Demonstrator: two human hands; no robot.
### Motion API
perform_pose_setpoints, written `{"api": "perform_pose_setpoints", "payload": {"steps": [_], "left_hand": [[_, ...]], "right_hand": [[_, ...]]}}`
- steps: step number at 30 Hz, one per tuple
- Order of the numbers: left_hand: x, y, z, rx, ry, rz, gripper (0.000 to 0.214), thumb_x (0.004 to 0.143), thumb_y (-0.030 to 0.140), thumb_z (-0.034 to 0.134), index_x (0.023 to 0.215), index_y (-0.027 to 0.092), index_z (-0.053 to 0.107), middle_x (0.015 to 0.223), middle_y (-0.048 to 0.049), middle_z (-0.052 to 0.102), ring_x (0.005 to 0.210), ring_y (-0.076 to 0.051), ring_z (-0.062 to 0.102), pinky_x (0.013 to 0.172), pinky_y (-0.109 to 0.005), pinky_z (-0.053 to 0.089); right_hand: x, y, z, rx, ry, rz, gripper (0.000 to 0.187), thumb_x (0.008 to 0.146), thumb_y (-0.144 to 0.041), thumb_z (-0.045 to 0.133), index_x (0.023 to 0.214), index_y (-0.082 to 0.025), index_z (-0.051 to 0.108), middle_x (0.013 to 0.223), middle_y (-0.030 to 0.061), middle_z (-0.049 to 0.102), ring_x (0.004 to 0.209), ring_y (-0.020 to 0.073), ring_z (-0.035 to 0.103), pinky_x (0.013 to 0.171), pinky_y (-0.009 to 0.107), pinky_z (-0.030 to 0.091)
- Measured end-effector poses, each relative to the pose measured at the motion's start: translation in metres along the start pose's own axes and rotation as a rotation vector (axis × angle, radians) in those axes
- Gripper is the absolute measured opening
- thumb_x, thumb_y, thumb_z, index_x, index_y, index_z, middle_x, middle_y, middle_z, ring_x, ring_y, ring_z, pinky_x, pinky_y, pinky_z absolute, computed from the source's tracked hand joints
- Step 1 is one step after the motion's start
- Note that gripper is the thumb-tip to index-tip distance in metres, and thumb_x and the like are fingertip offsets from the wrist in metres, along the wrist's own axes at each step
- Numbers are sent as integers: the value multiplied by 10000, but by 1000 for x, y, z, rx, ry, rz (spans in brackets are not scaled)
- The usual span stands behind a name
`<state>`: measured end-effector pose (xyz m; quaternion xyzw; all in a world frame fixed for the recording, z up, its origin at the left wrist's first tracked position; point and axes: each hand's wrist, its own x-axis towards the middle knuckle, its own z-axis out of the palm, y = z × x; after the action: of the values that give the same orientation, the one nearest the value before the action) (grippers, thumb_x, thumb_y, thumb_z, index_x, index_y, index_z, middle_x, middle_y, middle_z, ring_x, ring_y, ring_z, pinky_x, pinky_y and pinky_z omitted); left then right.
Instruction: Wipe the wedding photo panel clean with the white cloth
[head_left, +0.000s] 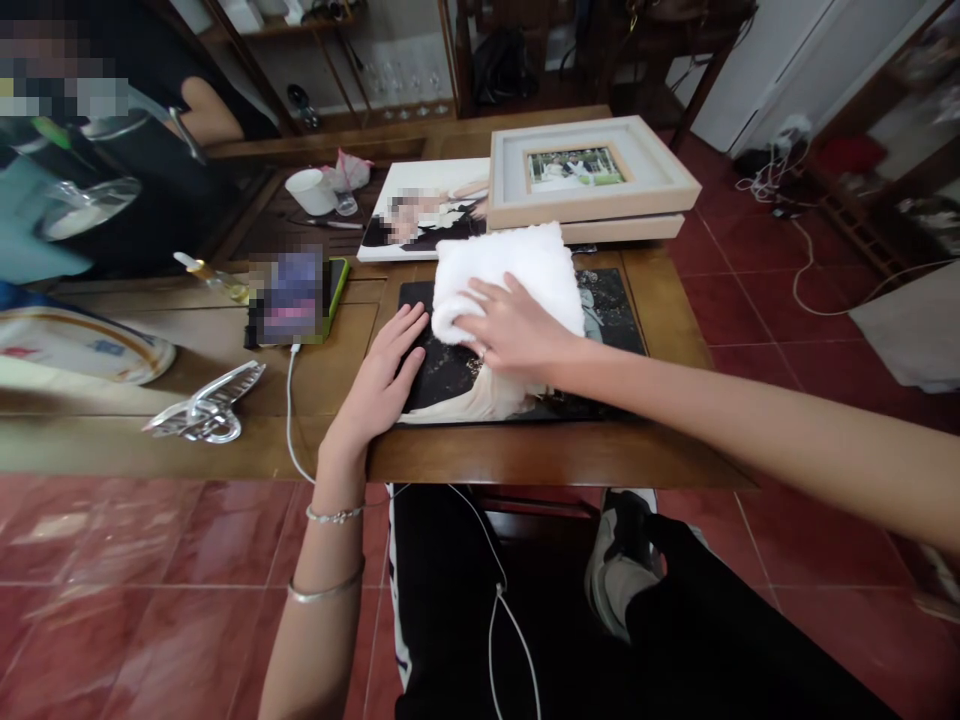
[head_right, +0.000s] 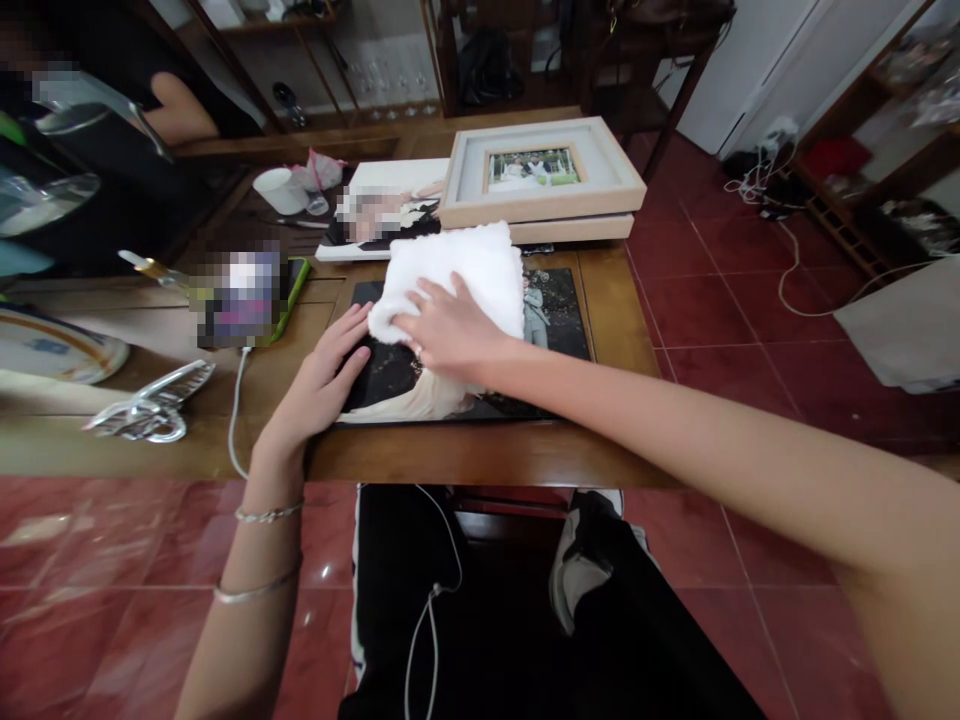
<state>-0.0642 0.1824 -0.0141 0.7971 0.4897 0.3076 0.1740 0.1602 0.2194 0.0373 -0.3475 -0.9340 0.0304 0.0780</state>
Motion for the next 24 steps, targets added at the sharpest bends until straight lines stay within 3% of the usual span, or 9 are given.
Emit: {"api": "perform_pose_setpoints", "payload": {"steps": [3, 7, 11, 14, 20, 24], "left_hand": [[0, -1, 0, 5, -3, 7, 512, 1023, 474, 368, 1459, 223, 459, 1558, -99, 403, 1478, -260, 305, 1217, -517, 239], [-2, -2, 0, 1, 17, 13, 489, 1023, 454, 372, 1444, 226, 477, 1545, -99, 423, 1470, -250, 324, 1214, -510, 253], [-2, -4, 0, 6, 14, 38, 489, 1022, 452, 382, 1453, 232, 457, 1553, -99, 412, 1475, -254, 314, 1212, -529, 247], [-1, -2, 0, 12, -1, 14, 495, 1026, 463, 364, 1451, 229, 460, 1558, -95, 404, 1479, -255, 303, 1214, -532, 238], [0, 1, 0, -3, -4, -9, 514, 1024, 481, 373, 1458, 219, 457, 1562, -102, 396, 1486, -248, 289, 1224, -516, 218], [1, 2, 1, -10, 4, -8, 531, 1023, 496, 369, 1440, 187, 482, 1547, -116, 417, 1478, -247, 307, 1226, -498, 226]], "right_hand": [[-28, -33, -1, -27, -12, -98, 348, 919, -191, 546, 1249, -159, 653, 1459, 227, 495, 1409, 390, 365, 1093, 668, 246], [-65, -75, -8, -65, -2, -252, 263, 936, -230, 529, 1109, -198, 724, 1400, 224, 558, 1336, 414, 464, 1022, 697, 336], [-77, -87, -16, -43, -33, -300, 242, 905, -277, 583, 1077, -191, 730, 1384, 224, 574, 1326, 414, 479, 1013, 677, 373], [-73, -69, -16, 11, -57, -249, 276, 878, -252, 614, 1132, -202, 710, 1424, 191, 551, 1369, 373, 441, 1056, 651, 350], [-56, 2, -11, 10, -15, -14, 389, 870, -126, 567, 1248, -157, 651, 1479, 212, 483, 1423, 346, 373, 1105, 652, 271], [-37, 29, -10, -15, 36, 156, 351, 920, -141, 506, 1242, -121, 644, 1409, 225, 550, 1418, 340, 380, 1103, 630, 283]]}}
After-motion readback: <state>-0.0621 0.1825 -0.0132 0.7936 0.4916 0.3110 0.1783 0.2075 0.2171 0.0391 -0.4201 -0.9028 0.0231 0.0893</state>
